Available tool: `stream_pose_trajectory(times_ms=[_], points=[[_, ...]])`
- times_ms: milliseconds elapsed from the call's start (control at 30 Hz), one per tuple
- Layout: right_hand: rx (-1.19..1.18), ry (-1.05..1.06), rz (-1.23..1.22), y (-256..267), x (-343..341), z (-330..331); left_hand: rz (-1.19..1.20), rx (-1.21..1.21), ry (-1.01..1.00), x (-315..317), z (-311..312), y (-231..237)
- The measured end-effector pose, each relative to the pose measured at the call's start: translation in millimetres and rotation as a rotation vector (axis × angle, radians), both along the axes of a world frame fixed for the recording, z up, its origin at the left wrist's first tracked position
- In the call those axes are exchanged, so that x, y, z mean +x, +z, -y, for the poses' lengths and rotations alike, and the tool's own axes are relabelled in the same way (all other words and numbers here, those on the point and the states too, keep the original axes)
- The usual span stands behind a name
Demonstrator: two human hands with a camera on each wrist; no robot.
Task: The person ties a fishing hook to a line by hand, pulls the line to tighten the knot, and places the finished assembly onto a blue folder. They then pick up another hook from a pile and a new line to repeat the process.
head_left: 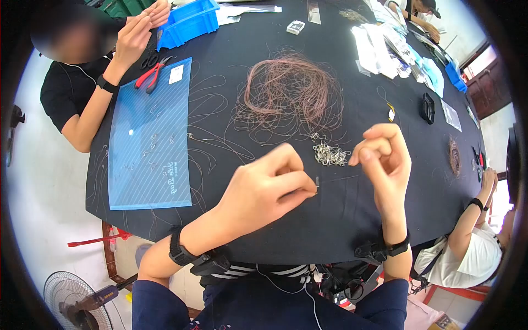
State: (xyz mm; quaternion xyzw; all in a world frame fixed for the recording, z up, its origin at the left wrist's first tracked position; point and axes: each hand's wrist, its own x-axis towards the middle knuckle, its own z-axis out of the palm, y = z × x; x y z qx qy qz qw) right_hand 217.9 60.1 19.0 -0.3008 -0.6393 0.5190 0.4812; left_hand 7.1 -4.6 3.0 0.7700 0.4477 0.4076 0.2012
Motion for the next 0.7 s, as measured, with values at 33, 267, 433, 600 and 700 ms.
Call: stream_pose_trajectory(times_ms=[33, 267, 433, 600, 700], points=[[0.037, -0.024, 0.083, -2, 0, 5, 0.041, 0.022, 0.055, 2, 1, 5], [0.288, -0.014, 0.264, -10, -14, 24, 0.105, 0.236, 0.076, 3, -3, -3], [0.265, 0.025, 0.313, -10, -10, 22, 0.097, 0.278, 0.040, 2, -5, 0], [0.280, 0.039, 0.312, -8, -11, 23, 0.087, 0.276, 0.030, 3, -5, -1], [0.292, 0.047, 0.315, -8, -10, 22, 0.093, 0.274, 0.034, 3, -5, -2]])
